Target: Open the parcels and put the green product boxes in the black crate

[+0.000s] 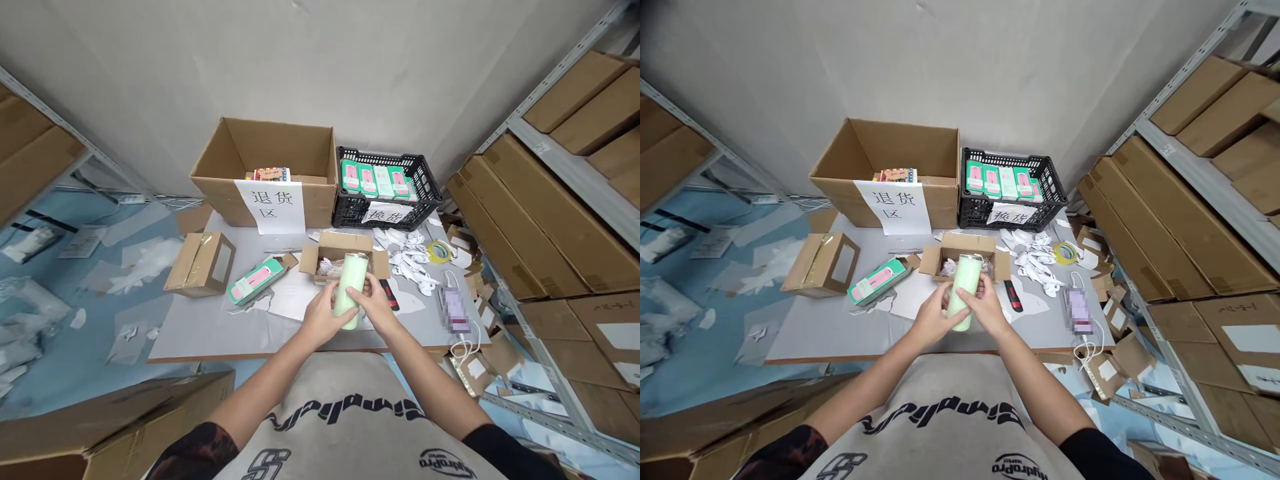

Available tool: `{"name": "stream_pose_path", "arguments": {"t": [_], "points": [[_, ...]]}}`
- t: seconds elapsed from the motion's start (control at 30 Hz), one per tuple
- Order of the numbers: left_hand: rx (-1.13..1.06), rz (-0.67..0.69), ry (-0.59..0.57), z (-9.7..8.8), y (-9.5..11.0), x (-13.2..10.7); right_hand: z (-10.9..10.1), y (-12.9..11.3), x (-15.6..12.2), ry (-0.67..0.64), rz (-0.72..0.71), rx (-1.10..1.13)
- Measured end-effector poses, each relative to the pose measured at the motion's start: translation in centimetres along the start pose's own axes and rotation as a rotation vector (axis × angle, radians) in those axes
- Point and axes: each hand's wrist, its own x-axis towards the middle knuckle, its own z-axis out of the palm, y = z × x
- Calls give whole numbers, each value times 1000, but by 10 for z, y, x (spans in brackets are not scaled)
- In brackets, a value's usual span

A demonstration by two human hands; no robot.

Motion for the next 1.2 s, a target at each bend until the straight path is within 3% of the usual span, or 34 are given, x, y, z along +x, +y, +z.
{"name": "stream_pose_path", "arguments": {"t": [0.07, 0.13, 0.27, 0.33, 0.43, 0.53, 0.67, 0.77, 0.87, 0.97, 1.07, 1.2], "points": [[39, 61, -21, -13, -3, -3, 8, 3, 1, 25, 8, 37], [-9, 113, -113, -31, -7, -3, 14, 4, 0, 25, 12, 47], [92, 169, -230, -82, -28, 14, 24, 5, -5, -29, -6, 50], [284, 93, -164, -111, -48, 32, 27, 6, -8, -26, -19, 70], [794, -141, 12, -149, -86, 62, 30, 9, -12, 5, -22, 73], [1076, -311, 44, -170, -123, 82, 33, 12, -17, 22, -4, 67], [1103, -419, -15, -176, -148, 88, 38, 14, -25, 19, -10, 61], [1074, -371, 56, -180, -148, 78, 39, 13, -31, 33, -2, 36], [996, -210, 151, -188, -139, 55, 38, 3, -34, 74, -3, 22], [860, 38, 195, -190, -126, 26, 39, -19, -33, 79, -23, 115], [761, 252, 251, -179, -109, 1, 44, -47, -29, 55, -90, 232], [731, 431, 267, -154, -85, -19, 56, -72, -22, 30, -205, 286]]}}
